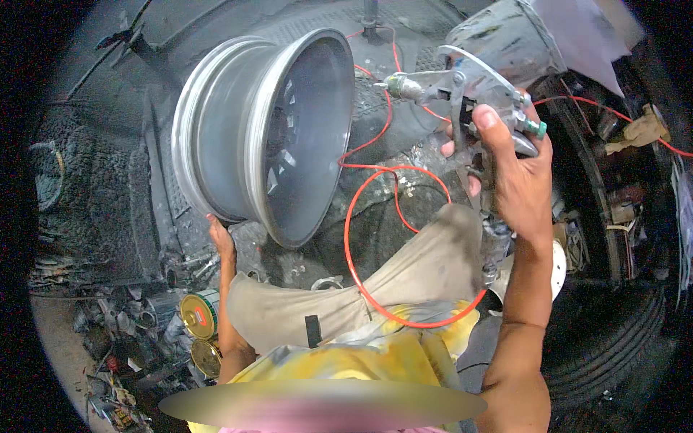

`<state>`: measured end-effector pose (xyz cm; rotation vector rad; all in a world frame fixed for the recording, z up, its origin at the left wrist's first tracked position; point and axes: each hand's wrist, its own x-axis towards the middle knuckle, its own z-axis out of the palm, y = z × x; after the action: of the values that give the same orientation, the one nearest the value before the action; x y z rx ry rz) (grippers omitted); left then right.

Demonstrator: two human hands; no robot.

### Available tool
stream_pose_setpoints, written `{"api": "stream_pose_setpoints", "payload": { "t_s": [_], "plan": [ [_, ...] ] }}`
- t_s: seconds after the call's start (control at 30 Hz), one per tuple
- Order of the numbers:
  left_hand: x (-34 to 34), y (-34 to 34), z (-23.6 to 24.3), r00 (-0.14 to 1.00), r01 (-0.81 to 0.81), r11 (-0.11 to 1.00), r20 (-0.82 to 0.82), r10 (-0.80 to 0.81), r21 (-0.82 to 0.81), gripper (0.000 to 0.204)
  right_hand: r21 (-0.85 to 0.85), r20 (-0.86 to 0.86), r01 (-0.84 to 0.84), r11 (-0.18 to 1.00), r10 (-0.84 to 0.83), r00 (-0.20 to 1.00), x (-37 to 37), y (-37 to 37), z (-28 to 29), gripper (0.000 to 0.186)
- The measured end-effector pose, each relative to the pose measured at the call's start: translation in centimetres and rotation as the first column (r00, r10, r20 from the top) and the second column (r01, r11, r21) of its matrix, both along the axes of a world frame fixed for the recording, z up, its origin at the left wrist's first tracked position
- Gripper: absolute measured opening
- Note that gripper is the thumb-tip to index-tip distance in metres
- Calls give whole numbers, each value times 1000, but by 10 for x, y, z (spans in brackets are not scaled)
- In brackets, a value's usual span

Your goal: Painting a car rim using a spray gun.

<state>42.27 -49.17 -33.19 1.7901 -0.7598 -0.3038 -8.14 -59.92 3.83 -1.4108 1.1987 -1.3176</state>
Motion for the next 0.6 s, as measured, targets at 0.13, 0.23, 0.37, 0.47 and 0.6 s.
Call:
{"api": "stream_pose_setpoints", "payload": {
  "t_s": [0.13,0.23,0.37,0.47,0.6],
  "plan": [
    [2,9,6,996,-45,997,-79,40,-67,74,-193,-401,-81,978,-3,916,-31,-32,0,46],
    [-5,7,76,983,-144,988,126,136,57,83,-78,-756,108,991,-129,642,-86,-62,4,62],
    [-12,-39,195,954,-224,960,239,182,165,85,-246,-698,-46,968,-144,701,-146,-103,-6,71],
    [-38,-82,254,915,-118,987,398,66,108,78,-128,-769,98,987,-161,618,-167,-115,-4,65],
    [14,-133,281,825,-233,928,564,31,289,83,-93,-651,38,995,-90,754,-132,-120,-21,55]
  ]
}}
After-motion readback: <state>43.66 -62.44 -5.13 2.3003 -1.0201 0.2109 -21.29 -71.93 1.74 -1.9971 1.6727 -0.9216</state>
